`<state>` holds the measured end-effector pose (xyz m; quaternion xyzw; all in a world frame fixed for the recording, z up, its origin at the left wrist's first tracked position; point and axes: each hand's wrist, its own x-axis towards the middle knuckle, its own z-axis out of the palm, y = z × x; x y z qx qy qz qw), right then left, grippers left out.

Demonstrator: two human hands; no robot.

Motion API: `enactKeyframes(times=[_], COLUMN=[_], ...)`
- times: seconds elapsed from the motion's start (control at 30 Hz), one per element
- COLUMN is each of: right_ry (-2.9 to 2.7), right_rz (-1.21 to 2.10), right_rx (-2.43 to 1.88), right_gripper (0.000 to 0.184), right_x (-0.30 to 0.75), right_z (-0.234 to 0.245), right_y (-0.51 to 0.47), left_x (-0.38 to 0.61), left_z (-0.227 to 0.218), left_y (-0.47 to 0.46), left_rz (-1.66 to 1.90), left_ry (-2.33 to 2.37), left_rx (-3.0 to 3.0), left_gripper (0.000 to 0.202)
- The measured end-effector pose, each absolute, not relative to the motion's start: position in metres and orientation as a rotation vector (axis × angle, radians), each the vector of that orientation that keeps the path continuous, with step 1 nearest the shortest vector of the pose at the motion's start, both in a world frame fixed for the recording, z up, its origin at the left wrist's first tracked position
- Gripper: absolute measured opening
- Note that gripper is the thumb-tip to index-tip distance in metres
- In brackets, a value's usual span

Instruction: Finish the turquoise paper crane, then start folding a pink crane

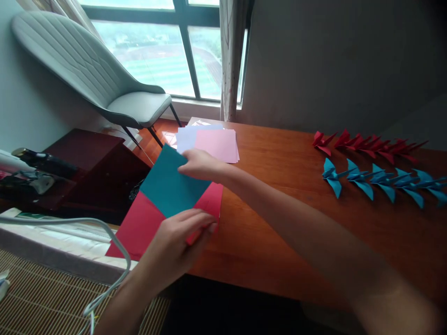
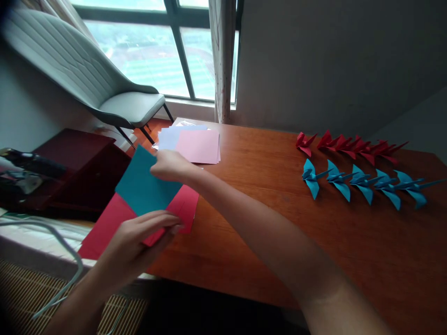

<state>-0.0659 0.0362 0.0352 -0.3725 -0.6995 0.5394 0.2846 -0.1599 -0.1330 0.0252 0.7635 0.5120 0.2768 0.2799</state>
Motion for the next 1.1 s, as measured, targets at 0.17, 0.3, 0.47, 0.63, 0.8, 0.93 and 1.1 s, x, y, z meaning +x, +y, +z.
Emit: enactKeyframes(times=[0.17,0.3,0.47,0.63,0.8,0.93,1.1], right_ry=[-1.759,-1.587,-1.109,-0.854,-0.711,-0.684,-1.369], right_rz=[1.443,1.347,1.817,2.065,2.133,2.087,1.569], right_rx=[-1.185,-1.335,-1.262,-1.184,-1.127,-1.127,-1.317], right_gripper=[0.004,0.016,0.025,0.029,0.029,0.028,0.01], right_x=[-0.003,0.035,0.043,0.028,0.014,-0.004,-0.011], right_z=[0.005,-0.019,-0.008,0.016,0.019,0.009,-0.007], right_y=[0.031,0.008,-0.017,-0.029,-0.035,-0.036,-0.028], left_x=[-0.225,-0.26,-0.276,-0.261,-0.225,-0.205,-0.209], left_z=[0.001,-0.03,-0.056,-0.054,-0.042,-0.033,-0.025], left_y=[-0.161,-0.17,-0.174,-0.158,-0.136,-0.126,-0.129], left_rz=[1.149,0.929,0.738,0.672,0.7,0.809,0.962], left_ry=[2.146,2.372,2.361,2.514,2.547,2.508,2.447], left_rx=[1.675,1.96,1.977,1.959,1.861,1.711,1.585], left_gripper=[0.016,0.048,0.056,0.055,0.058,0.058,0.056])
